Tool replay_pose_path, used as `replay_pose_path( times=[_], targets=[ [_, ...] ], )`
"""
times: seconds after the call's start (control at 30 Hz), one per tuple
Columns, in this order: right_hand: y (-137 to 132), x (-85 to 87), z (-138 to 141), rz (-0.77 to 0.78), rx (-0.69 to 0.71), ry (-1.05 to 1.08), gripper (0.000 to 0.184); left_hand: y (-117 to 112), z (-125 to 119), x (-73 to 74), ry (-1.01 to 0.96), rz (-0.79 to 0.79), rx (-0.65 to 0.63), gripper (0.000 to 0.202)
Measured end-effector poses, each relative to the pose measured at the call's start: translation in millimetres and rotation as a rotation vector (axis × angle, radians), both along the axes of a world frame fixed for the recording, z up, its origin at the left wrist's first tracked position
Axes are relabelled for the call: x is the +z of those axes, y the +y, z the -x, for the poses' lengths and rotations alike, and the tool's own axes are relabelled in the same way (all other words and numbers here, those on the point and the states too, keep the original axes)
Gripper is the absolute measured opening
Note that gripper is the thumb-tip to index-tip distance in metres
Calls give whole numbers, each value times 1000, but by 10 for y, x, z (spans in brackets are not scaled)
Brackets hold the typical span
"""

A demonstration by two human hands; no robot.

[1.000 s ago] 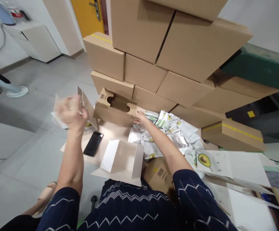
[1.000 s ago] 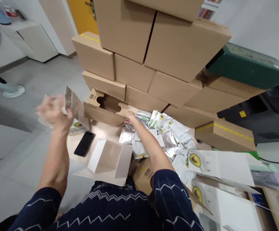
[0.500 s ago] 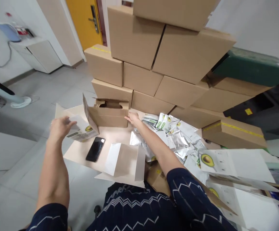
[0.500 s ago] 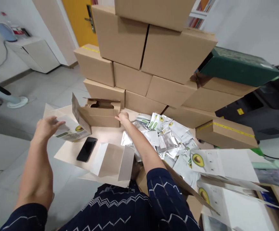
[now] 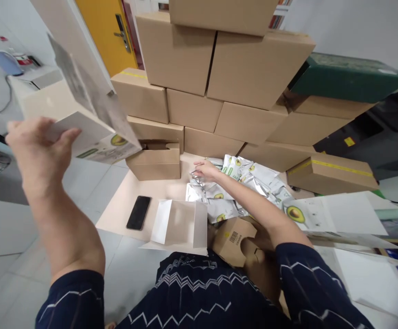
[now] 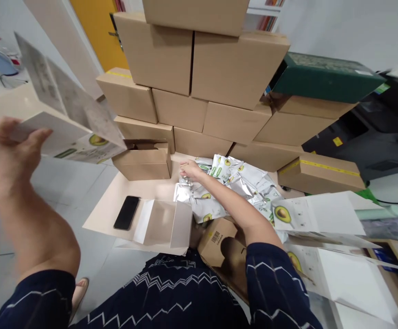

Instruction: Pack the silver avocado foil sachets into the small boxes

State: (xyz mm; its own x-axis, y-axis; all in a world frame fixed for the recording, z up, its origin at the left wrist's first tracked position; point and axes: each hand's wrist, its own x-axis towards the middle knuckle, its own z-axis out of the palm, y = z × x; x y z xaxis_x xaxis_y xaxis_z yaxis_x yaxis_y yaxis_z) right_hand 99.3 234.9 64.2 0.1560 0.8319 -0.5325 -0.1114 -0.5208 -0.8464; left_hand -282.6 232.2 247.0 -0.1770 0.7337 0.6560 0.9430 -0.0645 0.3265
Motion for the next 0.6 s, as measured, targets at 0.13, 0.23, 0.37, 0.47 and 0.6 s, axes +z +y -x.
replay_pose_path(
  times=[0.13, 0.23, 0.37, 0.47, 0.6],
  targets=[
    [-336, 143, -379, -15, 23, 31, 25, 426, -633, 27, 55, 269, -232, 47],
    [-535, 236, -706, -14, -22, 12, 21, 730, -1084, -38, 89, 476, -382, 53],
    [-693, 307, -1159, -3, -117, -8, 19, 959, -1326, -126, 2, 441, -410, 78],
    [-755, 325, -1409, -15, -181, -19, 19, 944, -1228, -210, -84, 383, -450, 94],
    [-758, 334, -1509, -14, -196, -47, 19, 928, -1008, -333, -159, 251, -446, 86]
  ],
)
